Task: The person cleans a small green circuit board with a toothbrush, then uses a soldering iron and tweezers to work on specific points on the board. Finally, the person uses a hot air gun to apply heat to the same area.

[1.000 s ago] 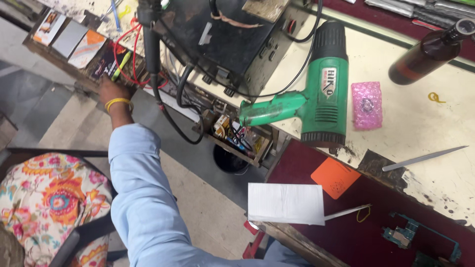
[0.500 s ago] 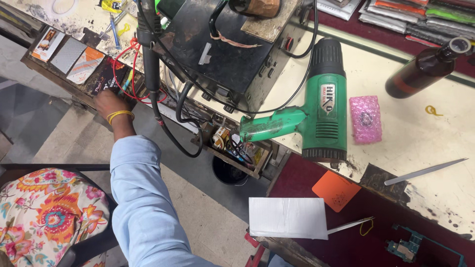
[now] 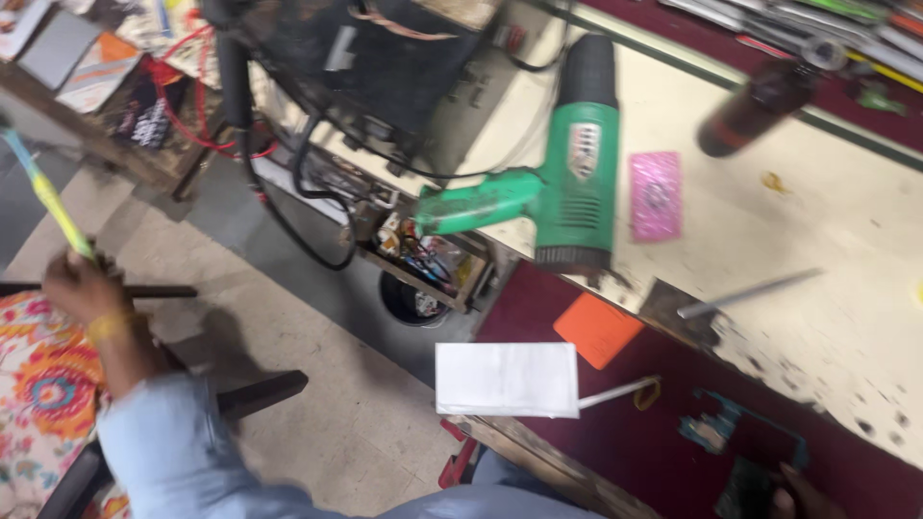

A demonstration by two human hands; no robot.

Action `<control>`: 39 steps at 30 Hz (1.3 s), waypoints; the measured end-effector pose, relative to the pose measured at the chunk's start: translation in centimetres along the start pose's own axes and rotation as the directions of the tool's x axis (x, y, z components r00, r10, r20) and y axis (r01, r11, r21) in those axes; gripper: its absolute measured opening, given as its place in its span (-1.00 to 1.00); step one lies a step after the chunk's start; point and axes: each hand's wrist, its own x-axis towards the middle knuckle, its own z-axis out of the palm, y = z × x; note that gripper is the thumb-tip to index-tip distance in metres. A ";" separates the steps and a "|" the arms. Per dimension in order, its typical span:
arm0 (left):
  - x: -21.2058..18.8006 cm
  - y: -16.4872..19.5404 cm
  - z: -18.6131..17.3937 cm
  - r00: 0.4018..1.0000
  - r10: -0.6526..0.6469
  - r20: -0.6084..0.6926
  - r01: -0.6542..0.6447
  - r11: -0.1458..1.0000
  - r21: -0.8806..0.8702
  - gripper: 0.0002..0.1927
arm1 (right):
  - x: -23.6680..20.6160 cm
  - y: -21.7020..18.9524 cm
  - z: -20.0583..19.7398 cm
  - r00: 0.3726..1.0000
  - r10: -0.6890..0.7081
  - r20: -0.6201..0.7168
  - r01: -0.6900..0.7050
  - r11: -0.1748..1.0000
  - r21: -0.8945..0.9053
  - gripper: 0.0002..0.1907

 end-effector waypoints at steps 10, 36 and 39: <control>-35.2 6.5 4.6 0.491 -0.033 0.870 0.583 0.755 -0.301 -0.64 | 1.1 -9.7 -7.0 0.944 -0.221 -0.245 0.291 0.907 0.303 -0.84; -45.0 23.0 13.4 -0.011 0.390 0.921 0.161 0.909 -0.383 -0.77 | -1.5 -11.7 -4.8 0.936 -0.006 0.353 -0.288 -0.593 0.752 -0.36; -40.0 25.7 18.8 0.270 0.361 0.893 0.159 0.898 -0.411 -0.64 | -4.3 -12.8 -3.7 0.812 0.021 0.584 -0.498 -0.498 0.710 -0.58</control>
